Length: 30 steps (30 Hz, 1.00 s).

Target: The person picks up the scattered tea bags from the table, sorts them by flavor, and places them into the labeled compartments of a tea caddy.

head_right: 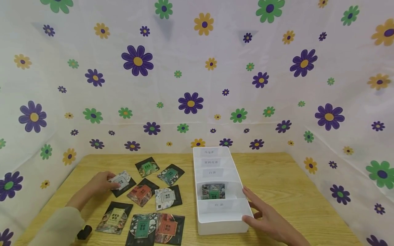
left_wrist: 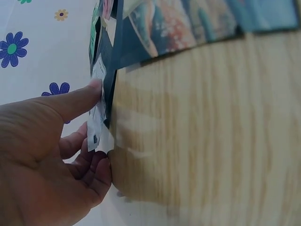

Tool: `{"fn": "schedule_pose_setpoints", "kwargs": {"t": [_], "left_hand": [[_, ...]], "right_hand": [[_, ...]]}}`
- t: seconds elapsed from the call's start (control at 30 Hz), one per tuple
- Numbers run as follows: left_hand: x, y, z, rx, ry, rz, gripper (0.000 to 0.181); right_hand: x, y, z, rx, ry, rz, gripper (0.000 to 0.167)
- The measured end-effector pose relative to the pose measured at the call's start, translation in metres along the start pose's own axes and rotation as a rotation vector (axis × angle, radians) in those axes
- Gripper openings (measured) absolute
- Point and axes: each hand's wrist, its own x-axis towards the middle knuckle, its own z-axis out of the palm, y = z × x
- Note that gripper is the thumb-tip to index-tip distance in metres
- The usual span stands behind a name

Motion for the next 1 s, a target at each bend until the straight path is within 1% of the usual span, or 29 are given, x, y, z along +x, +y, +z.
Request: {"fn": "schedule_pose_setpoints", "kwargs": {"t": [0.07, 0.2, 0.4, 0.53, 0.63, 0.73, 0.87, 0.9, 1.0], "left_hand": [[-0.001, 0.0, 0.0, -0.019, 0.008, -0.005, 0.045], [-0.002, 0.0, 0.003, -0.047, 0.027, 0.008, 0.041], [-0.005, -0.004, 0.004, -0.053, 0.043, 0.001, 0.048], [-0.008, -0.007, 0.001, -0.081, 0.082, 0.019, 0.047], [-0.011, -0.009, -0.004, -0.104, 0.117, 0.046, 0.04], [-0.014, -0.013, -0.011, -0.121, 0.152, 0.077, 0.038], [-0.018, -0.015, -0.023, -0.138, 0.206, 0.1, 0.042], [-0.019, -0.015, -0.027, -0.134, 0.224, 0.101, 0.043], [-0.022, -0.011, -0.037, -0.13, 0.279, 0.115, 0.046]], "right_hand": [[0.0, 0.0, 0.0, 0.003, -0.001, -0.002, 0.076], [0.0, 0.0, 0.001, 0.003, -0.002, 0.001, 0.076], [0.001, -0.001, 0.0, -0.002, -0.007, 0.028, 0.077], [0.001, -0.001, -0.001, -0.014, -0.012, 0.044, 0.078], [0.0, 0.0, -0.002, -0.017, -0.012, 0.042, 0.078], [0.0, 0.001, -0.003, -0.028, -0.014, 0.029, 0.077], [0.001, 0.001, -0.002, -0.038, -0.004, 0.023, 0.077], [0.001, 0.001, -0.002, -0.034, 0.001, 0.033, 0.078], [0.001, 0.0, -0.002, -0.046, 0.002, 0.034, 0.078]]}}
